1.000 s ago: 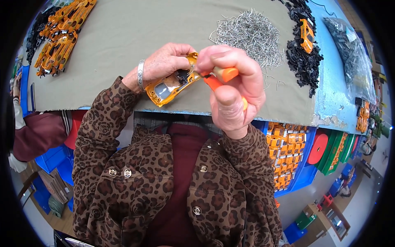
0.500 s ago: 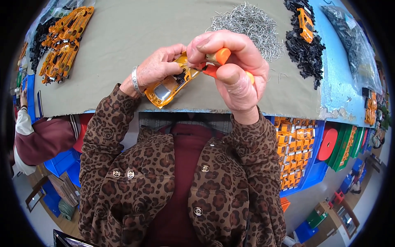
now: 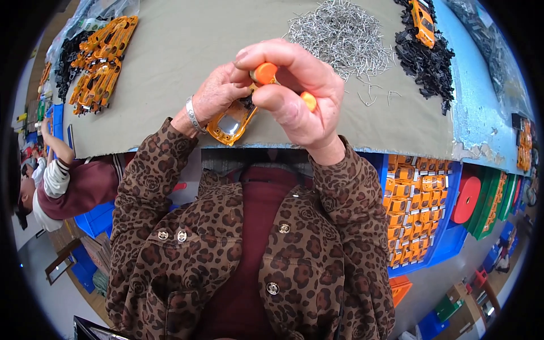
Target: Assembling the components of small toy cars using handheld tools and placing completed units into sorting trays.
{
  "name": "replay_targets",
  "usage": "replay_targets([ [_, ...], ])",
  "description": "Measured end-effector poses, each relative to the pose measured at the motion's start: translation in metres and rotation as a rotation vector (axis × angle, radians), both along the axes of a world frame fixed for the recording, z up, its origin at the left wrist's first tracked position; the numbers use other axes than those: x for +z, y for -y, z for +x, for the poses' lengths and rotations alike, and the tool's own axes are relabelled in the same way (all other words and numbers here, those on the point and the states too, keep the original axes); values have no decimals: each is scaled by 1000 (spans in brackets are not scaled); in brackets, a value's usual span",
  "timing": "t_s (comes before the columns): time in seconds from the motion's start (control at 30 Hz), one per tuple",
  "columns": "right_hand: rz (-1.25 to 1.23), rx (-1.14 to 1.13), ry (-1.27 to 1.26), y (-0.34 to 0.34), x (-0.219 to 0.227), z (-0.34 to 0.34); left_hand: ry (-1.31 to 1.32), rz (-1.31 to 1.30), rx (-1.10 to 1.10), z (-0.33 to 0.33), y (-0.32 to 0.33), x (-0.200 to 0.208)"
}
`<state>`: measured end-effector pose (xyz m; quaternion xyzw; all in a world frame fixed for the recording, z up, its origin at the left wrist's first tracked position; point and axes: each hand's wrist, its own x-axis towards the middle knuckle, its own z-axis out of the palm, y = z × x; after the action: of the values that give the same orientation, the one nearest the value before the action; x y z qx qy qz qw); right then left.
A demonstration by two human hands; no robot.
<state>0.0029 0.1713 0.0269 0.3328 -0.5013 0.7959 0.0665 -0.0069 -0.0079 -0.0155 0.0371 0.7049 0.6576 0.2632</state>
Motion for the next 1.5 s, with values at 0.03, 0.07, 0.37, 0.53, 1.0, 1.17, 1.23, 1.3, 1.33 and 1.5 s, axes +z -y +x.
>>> replay_targets([
  [0.03,-26,6,4,-1,-1,-1,-5,-8,-2,0,-1,1],
  [0.07,-52,11,9,-1,-1,-3,-23,-3,14,1,-2,2],
  [0.37,-108,132,63,-24,-7,-15,-35,-18,60,4,-18,14],
  [0.53,-113,153,89,-30,-2,-23,50,-1,19,-4,-17,16],
  [1.0,656,-930,-172,-142,-19,19,-93,-3,20,4,-5,7],
  [1.17,1241,-895,-251,-131,-51,22,-3,100,45,-1,-5,4],
  [1.23,1318,-871,-324,-125,-50,16,5,117,71,-3,-3,9],
  [1.3,1329,-850,-297,-121,-50,15,131,183,136,2,-1,17],
  [1.33,1328,-836,-289,-119,-49,16,187,217,175,5,-1,22],
  [1.5,1363,-884,-372,-148,-52,37,76,168,130,11,-3,20],
])
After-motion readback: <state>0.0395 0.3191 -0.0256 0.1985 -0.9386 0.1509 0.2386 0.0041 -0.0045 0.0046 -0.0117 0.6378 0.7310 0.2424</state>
